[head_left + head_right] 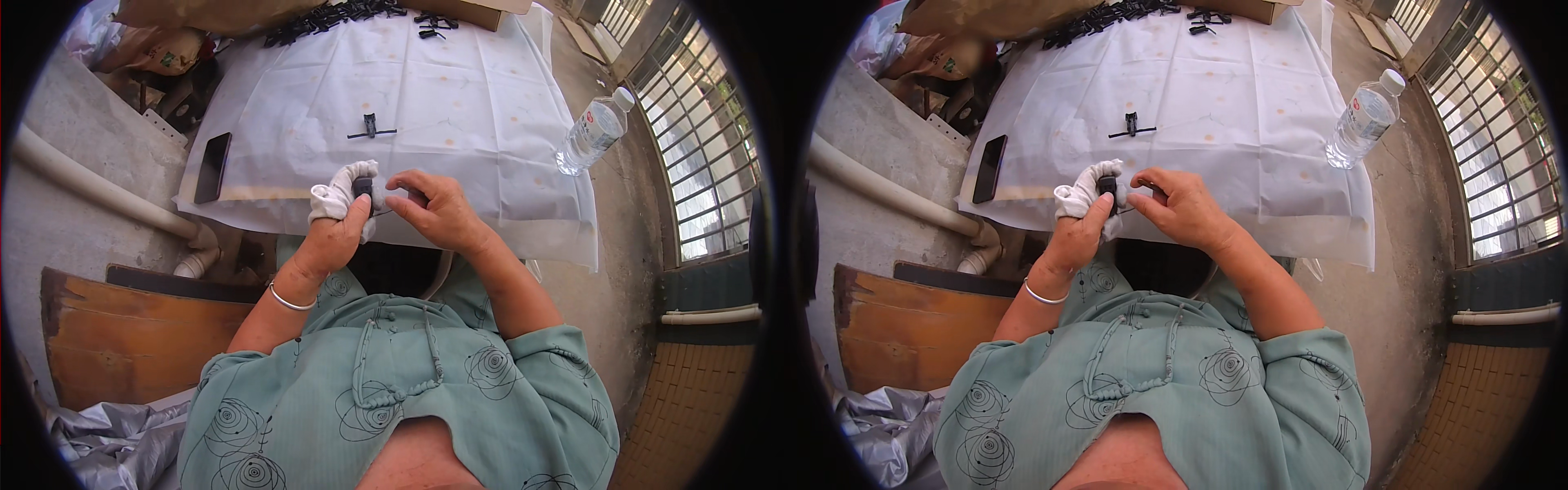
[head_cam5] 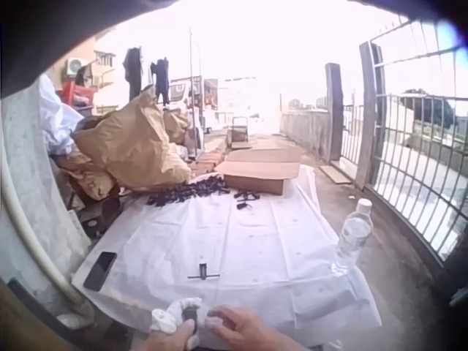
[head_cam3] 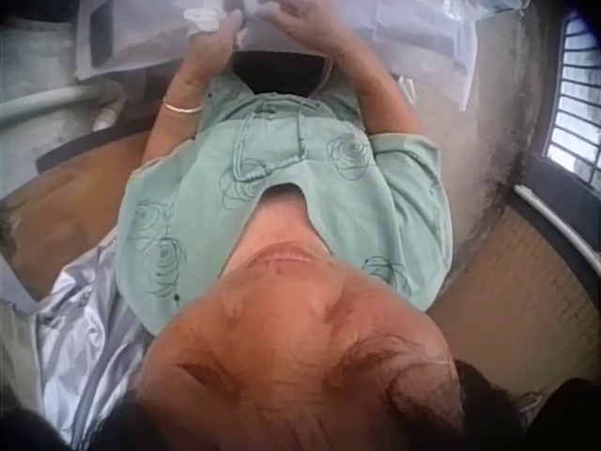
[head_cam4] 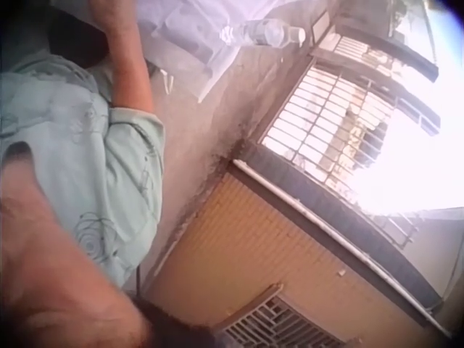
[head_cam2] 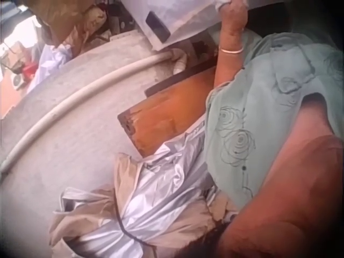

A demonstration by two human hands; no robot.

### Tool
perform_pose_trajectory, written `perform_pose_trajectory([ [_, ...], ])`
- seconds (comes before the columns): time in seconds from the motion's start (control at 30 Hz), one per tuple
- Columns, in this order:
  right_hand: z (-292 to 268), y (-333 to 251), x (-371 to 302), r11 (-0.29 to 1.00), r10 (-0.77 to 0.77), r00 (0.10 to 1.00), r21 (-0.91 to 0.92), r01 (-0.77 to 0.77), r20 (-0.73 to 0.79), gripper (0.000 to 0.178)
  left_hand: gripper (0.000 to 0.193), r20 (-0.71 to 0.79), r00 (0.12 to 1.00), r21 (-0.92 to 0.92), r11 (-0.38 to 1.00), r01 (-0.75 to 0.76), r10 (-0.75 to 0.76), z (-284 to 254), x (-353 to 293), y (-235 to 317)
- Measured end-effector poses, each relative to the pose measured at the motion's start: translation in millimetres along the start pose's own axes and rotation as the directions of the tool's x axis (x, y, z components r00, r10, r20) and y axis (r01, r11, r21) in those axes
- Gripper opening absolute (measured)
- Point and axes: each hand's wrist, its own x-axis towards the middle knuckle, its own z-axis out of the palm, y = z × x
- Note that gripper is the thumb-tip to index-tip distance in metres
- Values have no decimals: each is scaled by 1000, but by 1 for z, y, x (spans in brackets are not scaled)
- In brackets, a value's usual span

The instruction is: Assembling small black components on a workbench.

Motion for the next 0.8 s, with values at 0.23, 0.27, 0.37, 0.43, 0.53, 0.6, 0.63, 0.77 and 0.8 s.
perform_pose_trajectory([
  [0.23, 2, 12, 0, 957, -291, 955, -7, 291, -54, 12, 31, 23, 992, 237, 963, -127, 125, 3, 1, 0],
  [0.27, 3, 6, 0, 980, -187, 982, 62, 189, -28, 12, 31, 26, 992, 235, 964, -125, 122, 5, 1, -2],
  [0.37, 4, -2, 2, 989, -84, 997, 124, 83, 1, 10, 26, 126, 958, 336, 898, -285, 257, 7, 1, -4],
  [0.43, 4, -3, 2, 989, -83, 997, 119, 83, -2, 9, 23, 103, 983, 320, 931, -177, 151, 3, 2, -4],
  [0.53, 5, -1, 1, 992, -114, 993, 59, 111, 37, 17, 24, 75, 996, 318, 945, -70, 48, 4, 0, 6],
  [0.6, 8, 0, 4, 989, -147, 985, 48, 143, 87, 22, 24, 74, 993, 336, 935, -113, 93, 5, 1, -1],
  [0.63, 9, 0, 5, 989, -147, 985, 48, 143, 88, 22, 24, 72, 987, 354, 922, -157, 141, 6, 1, -4],
  [0.77, 18, 5, 9, 991, -132, 988, -13, 133, 83, 22, 23, 26, 964, 517, 822, -240, 266, 12, 2, -8],
  [0.8, 22, 7, 9, 987, -158, 987, -35, 158, 25, 21, 23, 8, 971, 543, 814, -204, 238, 11, 3, -7],
])
